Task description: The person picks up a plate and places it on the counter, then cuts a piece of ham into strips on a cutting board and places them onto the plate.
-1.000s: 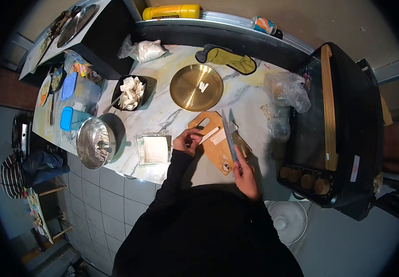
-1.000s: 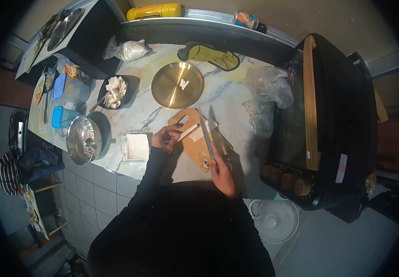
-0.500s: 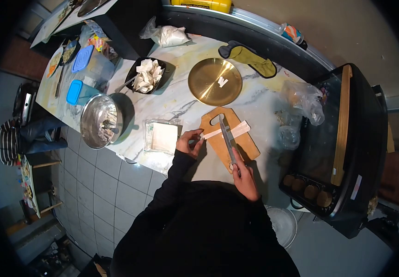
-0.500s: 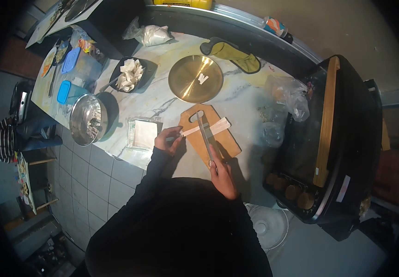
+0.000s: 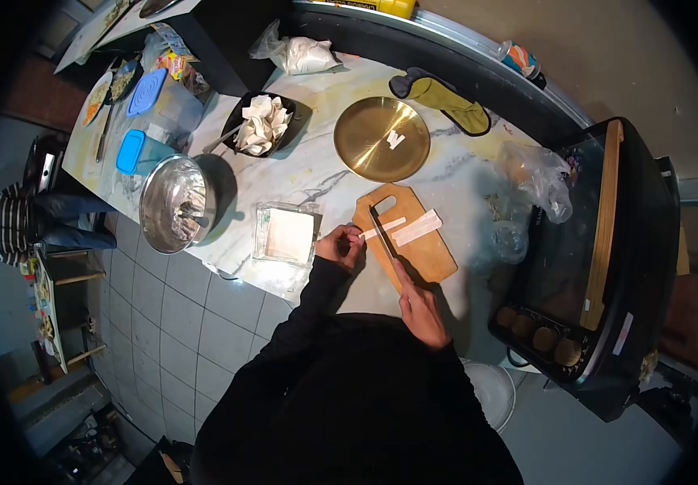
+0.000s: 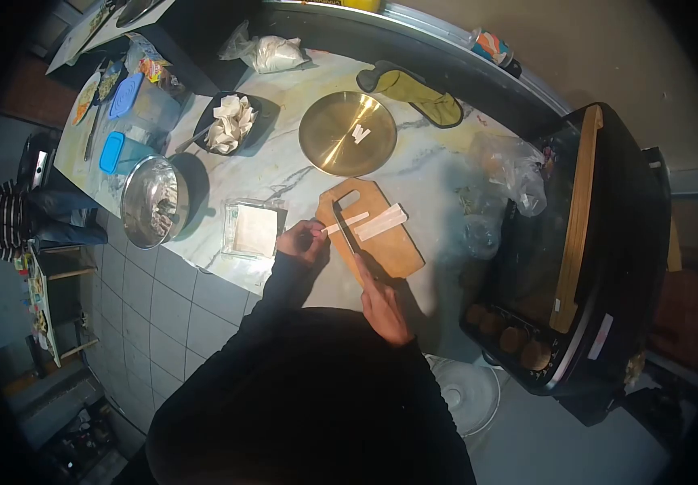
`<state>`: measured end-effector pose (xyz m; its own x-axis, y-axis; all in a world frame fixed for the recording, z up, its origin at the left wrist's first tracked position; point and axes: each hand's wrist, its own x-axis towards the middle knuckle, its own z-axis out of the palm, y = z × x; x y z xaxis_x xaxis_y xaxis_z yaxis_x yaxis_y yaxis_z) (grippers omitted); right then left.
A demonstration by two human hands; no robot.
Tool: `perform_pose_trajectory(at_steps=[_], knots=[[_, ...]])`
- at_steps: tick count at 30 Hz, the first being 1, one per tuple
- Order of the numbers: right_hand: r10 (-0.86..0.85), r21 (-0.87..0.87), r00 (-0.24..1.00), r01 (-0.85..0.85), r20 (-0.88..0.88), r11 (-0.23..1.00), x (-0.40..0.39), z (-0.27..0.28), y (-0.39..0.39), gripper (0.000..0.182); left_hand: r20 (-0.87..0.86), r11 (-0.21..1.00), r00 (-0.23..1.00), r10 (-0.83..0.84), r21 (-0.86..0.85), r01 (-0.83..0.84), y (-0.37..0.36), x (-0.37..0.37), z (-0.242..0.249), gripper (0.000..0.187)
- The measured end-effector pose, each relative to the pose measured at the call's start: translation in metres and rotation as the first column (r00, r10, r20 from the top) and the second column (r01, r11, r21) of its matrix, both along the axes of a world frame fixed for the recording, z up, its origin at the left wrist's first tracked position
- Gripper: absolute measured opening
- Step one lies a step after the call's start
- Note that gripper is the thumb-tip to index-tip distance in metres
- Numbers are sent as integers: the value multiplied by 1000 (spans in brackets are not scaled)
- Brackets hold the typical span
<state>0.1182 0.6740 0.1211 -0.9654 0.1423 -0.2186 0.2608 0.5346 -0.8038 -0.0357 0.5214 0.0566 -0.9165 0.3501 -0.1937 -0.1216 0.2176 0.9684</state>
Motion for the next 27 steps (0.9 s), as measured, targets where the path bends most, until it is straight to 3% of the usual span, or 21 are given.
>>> perform_pose_trajectory(at_steps=[5,10,16,19,24,27], knots=[[8,19,1000,-8,-1,1000,0,1,0,76,66,1000,998,-12,-9,13,-1,0,5,16],[11,32,1000,-11,10,999,0,1,0,77,-93,996,995,-41,-82,33,-4,-1,0,17],[31,115,998,-26,-47,993,0,-6,-2,79,-6,999,999,-32,-19,32,-4,0,-1,16],[48,168,997,-39,-54,985,0,-6,-3,80,-69,998,997,-36,-60,32,-2,0,5,15],[73,224,990,-98,118,970,-1,-5,-6,82,6,999,1000,-27,-33,27,3,0,12,13],[83,299,992,-108,95,948,-2,-8,-6,83,14,999,1000,-20,-40,20,4,0,10,13]])
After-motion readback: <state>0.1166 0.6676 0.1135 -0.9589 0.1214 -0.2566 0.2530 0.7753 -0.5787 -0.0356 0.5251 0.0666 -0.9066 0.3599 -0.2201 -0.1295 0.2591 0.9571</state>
